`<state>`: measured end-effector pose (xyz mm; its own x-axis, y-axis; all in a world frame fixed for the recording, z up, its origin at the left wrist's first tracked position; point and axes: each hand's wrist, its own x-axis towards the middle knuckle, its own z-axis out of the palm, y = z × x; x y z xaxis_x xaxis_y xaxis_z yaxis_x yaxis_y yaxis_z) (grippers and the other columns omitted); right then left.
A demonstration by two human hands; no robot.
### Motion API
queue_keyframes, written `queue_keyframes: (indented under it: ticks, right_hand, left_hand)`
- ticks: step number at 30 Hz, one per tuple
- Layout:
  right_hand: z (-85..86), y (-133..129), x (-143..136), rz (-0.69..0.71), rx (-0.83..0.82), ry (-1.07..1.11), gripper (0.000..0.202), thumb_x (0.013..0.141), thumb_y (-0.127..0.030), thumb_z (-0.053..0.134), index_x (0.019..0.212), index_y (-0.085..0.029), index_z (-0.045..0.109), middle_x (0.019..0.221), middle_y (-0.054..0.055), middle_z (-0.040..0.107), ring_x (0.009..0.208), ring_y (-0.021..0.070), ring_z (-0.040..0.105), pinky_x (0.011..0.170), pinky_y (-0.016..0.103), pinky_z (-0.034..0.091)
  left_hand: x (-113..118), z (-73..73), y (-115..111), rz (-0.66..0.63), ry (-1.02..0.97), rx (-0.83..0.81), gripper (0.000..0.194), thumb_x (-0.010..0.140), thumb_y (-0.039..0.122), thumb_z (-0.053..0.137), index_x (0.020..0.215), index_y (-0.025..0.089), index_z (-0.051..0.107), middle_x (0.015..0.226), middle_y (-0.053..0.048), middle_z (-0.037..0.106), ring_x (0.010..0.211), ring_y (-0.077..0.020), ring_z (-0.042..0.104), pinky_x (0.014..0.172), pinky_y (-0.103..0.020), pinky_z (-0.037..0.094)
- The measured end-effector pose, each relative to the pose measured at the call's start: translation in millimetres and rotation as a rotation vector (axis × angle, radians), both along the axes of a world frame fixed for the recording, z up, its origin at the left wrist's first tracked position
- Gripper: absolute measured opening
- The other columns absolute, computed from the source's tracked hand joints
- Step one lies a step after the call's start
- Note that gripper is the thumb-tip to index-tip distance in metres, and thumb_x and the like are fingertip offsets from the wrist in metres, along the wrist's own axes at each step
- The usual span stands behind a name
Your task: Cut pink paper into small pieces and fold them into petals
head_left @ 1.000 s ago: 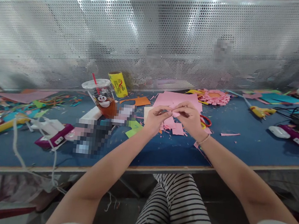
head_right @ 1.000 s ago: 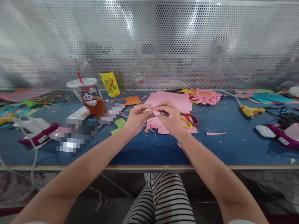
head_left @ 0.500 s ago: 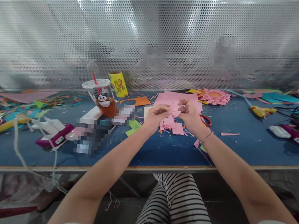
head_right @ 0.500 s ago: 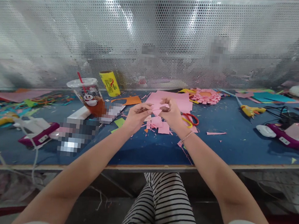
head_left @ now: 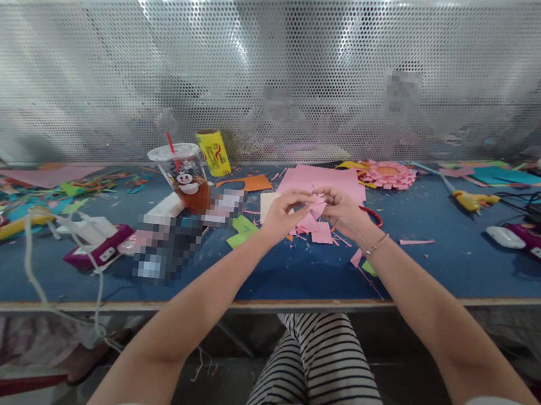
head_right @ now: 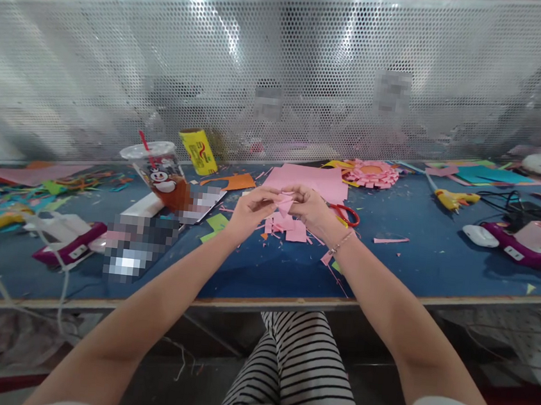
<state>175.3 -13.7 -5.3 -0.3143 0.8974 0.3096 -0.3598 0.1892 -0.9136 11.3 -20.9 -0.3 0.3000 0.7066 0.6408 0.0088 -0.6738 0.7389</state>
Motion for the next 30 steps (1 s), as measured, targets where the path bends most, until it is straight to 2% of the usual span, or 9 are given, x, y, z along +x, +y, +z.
queue_keyframes:
  ticks: [6,14,19,25,30]
  right_hand:
    - [0.8,0.1,2.6,0.035,-0.004,-0.019,0.035,0.059,-0.018,0.071,0.091,-0.020,0.057,0.069,-0.005,0.060,0.057,0.0066,0.055,0.054,0.022,0.046]
    - [5.1,-6.7,1.3,0.102,-0.073,0.033,0.031,0.059,-0.014,0.071,0.088,-0.019,0.059,0.069,-0.004,0.061,0.058,0.0061,0.055,0.059,0.021,0.048]
    - [6.2,-7.9,1.1,0.064,-0.082,0.027,0.027,0.062,-0.016,0.070,0.087,-0.018,0.060,0.069,-0.003,0.061,0.059,0.0058,0.056,0.062,0.021,0.048]
    - [6.1,-6.7,-3.1,-0.051,-0.046,0.054,0.030,0.058,-0.015,0.071,0.085,-0.018,0.060,0.062,-0.005,0.059,0.056,0.0057,0.055,0.059,0.021,0.047]
    - [2.0,-1.4,-1.6,-0.102,-0.006,0.128,0.026,0.058,-0.014,0.070,0.082,-0.019,0.060,0.070,-0.004,0.059,0.063,0.0062,0.056,0.063,0.021,0.049]
  left_hand:
    - [2.3,1.0,-3.7,0.020,-0.061,-0.012,0.013,0.066,0.023,0.068,0.079,0.024,0.070,0.096,-0.007,0.060,0.096,-0.0175,0.056,0.088,-0.034,0.043]
    - [0.3,-5.1,2.9,0.113,0.022,0.151,0.011,0.069,0.024,0.065,0.080,0.023,0.069,0.091,-0.006,0.061,0.090,-0.0155,0.058,0.084,-0.033,0.045]
    - [-0.8,-4.3,2.3,0.149,0.051,0.176,0.010,0.071,0.025,0.063,0.079,0.022,0.068,0.092,-0.005,0.063,0.091,-0.0153,0.058,0.083,-0.032,0.046]
    - [1.5,-4.3,0.9,0.120,0.027,0.056,0.022,0.070,0.027,0.063,0.090,0.019,0.066,0.095,-0.007,0.065,0.088,-0.0161,0.060,0.083,-0.032,0.048]
    - [3.5,-2.5,-2.1,0.086,-0.032,-0.095,0.027,0.065,0.027,0.067,0.089,0.016,0.065,0.090,-0.007,0.066,0.083,-0.0162,0.062,0.080,-0.031,0.049]
